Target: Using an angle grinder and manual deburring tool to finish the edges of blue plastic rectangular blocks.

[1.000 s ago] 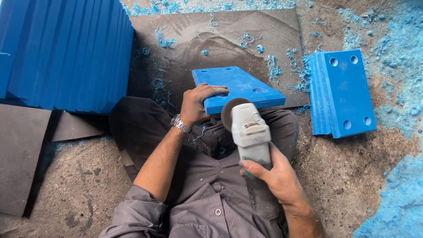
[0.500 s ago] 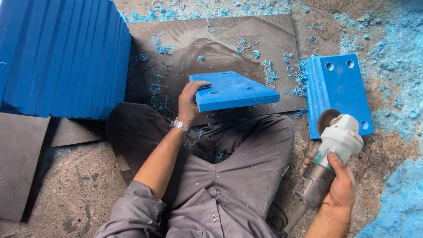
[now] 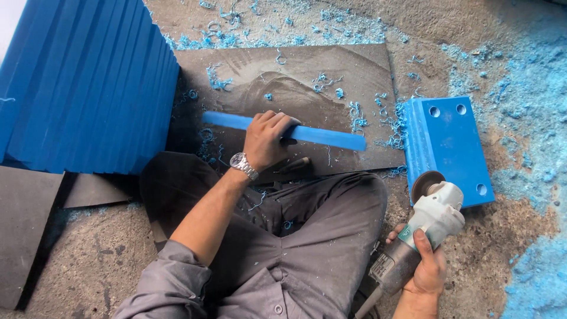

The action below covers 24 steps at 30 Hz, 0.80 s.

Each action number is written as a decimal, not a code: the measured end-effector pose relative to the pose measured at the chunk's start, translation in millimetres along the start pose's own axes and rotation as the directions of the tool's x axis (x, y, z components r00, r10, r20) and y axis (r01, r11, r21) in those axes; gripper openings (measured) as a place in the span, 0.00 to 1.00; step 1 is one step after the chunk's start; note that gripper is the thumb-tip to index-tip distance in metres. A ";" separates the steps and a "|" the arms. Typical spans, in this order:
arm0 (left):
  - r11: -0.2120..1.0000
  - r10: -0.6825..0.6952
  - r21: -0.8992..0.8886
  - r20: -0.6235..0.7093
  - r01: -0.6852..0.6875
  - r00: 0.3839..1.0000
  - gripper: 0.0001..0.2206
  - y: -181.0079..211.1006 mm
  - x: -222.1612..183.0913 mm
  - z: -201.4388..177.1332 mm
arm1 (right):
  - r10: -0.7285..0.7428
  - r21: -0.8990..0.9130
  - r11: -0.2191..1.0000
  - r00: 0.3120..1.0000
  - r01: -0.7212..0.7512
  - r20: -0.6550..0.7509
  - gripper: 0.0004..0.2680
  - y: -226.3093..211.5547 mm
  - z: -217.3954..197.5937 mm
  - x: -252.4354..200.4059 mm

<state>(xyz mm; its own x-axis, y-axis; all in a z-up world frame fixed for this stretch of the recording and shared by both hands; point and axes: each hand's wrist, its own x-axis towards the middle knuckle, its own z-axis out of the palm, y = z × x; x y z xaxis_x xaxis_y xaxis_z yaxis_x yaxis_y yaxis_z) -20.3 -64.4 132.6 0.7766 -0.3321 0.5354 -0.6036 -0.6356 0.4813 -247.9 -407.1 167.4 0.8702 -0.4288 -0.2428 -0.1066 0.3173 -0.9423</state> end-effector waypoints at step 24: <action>0.956 -0.218 0.234 0.170 0.175 0.961 0.19 -33.9 -5.0 76.9 | -0.006 -0.458 0.888 0.998 0.037 0.068 0.17 17.5 42.1 114.4</action>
<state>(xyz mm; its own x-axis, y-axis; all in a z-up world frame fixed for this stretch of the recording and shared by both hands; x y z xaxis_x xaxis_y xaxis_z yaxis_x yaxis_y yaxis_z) 10.1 -94.8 60.3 0.9086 -0.2993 0.2914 -0.3988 -0.8291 0.3919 -129.9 -414.9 132.9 0.9016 -0.3719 -0.2210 -0.2832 -0.1212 -0.9514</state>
